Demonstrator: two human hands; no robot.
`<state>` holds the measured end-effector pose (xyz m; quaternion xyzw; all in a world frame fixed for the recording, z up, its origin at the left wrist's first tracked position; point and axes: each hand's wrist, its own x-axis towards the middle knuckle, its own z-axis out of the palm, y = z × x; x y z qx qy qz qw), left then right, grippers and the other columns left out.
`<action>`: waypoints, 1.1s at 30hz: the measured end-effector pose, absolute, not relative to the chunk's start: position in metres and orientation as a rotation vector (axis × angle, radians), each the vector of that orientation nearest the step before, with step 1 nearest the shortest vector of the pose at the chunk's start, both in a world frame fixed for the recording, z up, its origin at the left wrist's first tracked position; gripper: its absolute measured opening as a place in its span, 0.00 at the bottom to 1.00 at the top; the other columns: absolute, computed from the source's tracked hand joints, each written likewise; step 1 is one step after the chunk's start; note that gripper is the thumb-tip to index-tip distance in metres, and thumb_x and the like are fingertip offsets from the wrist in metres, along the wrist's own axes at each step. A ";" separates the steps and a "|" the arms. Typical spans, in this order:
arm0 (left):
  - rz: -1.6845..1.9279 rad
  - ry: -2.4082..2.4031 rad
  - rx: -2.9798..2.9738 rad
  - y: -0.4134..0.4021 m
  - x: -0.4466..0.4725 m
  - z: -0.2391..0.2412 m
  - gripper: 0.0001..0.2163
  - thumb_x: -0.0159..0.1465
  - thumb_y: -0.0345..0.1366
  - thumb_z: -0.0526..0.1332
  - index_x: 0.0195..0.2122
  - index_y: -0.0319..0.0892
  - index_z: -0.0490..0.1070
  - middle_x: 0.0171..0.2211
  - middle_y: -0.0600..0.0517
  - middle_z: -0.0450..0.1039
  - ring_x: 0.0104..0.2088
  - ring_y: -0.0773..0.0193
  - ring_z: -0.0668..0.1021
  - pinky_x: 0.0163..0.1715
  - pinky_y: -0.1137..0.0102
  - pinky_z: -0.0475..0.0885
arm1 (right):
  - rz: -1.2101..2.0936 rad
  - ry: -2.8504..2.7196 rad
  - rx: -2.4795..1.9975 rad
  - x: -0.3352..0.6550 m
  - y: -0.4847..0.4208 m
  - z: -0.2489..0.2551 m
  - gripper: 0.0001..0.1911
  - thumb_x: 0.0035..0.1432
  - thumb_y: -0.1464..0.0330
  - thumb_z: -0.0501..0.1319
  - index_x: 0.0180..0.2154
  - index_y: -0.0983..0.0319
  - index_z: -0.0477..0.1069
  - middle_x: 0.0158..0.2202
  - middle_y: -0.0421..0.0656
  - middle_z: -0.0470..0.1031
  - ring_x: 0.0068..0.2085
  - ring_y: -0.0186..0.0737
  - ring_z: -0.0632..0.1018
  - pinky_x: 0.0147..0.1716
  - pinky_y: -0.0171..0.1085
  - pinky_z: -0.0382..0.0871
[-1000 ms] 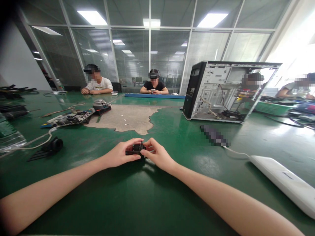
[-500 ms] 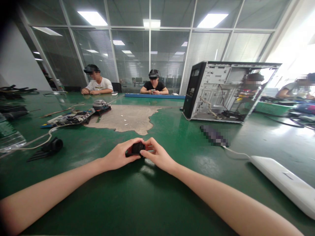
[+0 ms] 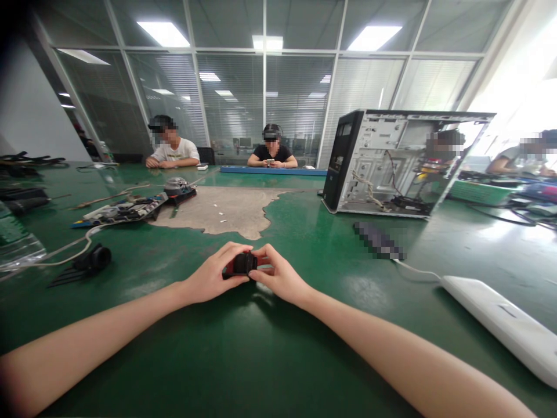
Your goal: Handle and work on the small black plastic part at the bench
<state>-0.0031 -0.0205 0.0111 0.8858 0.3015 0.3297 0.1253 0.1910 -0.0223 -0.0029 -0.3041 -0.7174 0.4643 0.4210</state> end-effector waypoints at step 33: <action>0.932 0.921 2.576 -0.021 -0.002 0.012 0.23 0.57 0.36 0.60 0.53 0.46 0.55 0.45 0.49 0.61 0.44 0.59 0.69 0.43 0.64 0.67 | 1.175 -1.804 -0.764 0.191 -0.023 -0.001 0.13 0.51 0.65 0.62 0.38 0.59 0.62 0.40 0.40 0.67 0.42 0.37 0.72 0.41 0.39 0.67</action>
